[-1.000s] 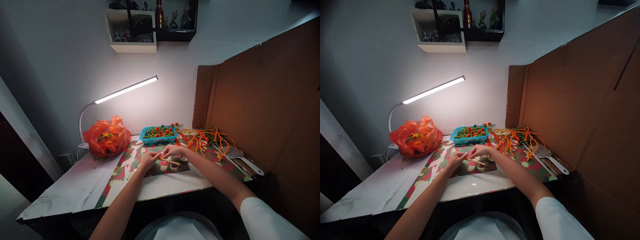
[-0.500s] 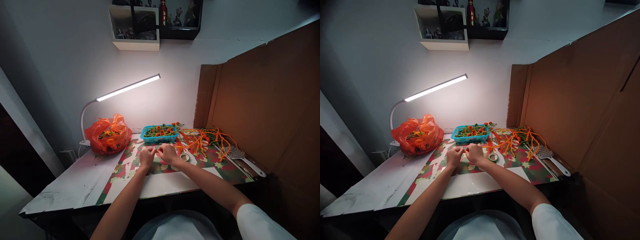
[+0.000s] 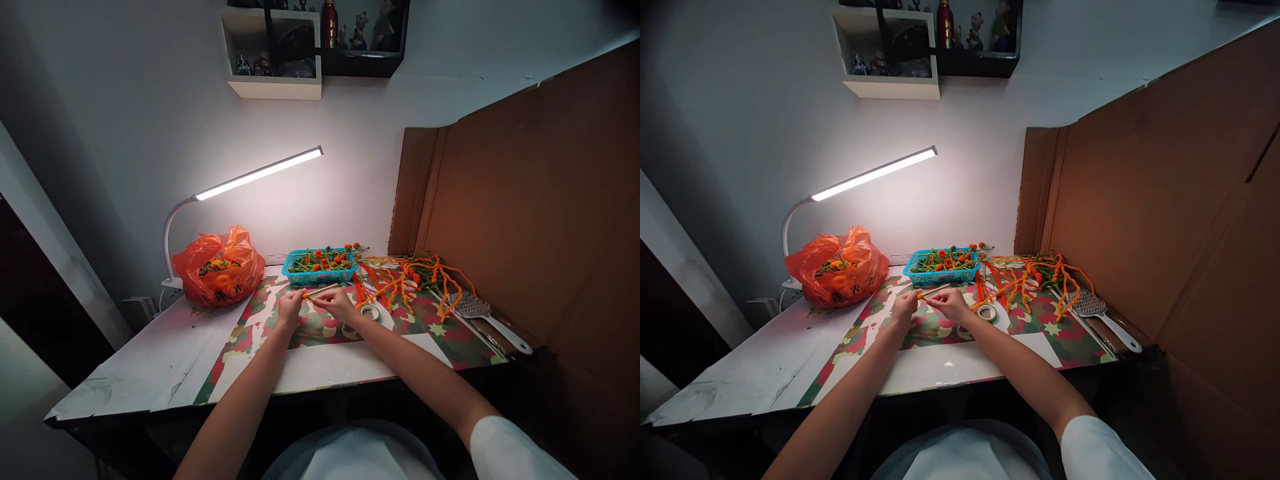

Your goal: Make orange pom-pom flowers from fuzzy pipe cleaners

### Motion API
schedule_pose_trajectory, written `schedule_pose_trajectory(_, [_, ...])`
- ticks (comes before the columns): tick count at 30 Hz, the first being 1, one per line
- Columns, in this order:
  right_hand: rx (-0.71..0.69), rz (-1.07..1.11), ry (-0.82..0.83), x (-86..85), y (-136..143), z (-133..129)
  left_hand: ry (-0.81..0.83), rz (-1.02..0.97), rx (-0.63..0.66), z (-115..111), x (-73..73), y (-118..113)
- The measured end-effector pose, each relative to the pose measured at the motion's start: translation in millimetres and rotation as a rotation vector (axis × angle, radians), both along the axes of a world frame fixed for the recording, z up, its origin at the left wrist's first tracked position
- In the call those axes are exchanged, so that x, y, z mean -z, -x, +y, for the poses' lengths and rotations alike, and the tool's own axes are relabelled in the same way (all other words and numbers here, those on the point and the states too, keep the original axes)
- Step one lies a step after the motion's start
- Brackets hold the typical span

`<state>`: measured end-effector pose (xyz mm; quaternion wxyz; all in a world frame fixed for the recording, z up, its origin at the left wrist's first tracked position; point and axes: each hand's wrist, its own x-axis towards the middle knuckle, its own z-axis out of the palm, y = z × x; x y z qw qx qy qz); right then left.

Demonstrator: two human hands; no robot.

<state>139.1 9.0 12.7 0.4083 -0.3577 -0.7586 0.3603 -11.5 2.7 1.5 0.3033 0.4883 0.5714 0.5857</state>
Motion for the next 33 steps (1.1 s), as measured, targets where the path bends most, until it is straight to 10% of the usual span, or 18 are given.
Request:
schedule_pose_trajectory(9, [-0.261,-0.333,0.091,-43.5,-34,17,-0.065,0.251,0.362,-2,-2.3,3])
schedule_pose_trajectory(17, [0.131,-0.664,-0.447,-41.6,-10,-11,-0.072,0.515,0.06,-6,-0.9,2])
schedule_pose_trajectory(24, [0.291,-0.562,-0.491,-11.5,10,-18,-0.073,0.501,-0.267,-6,-0.3,2])
schedule_pose_trajectory(33, [0.274,-0.357,-0.507,11.5,21,-20,0.004,0.191,-0.282,6,10.7,10])
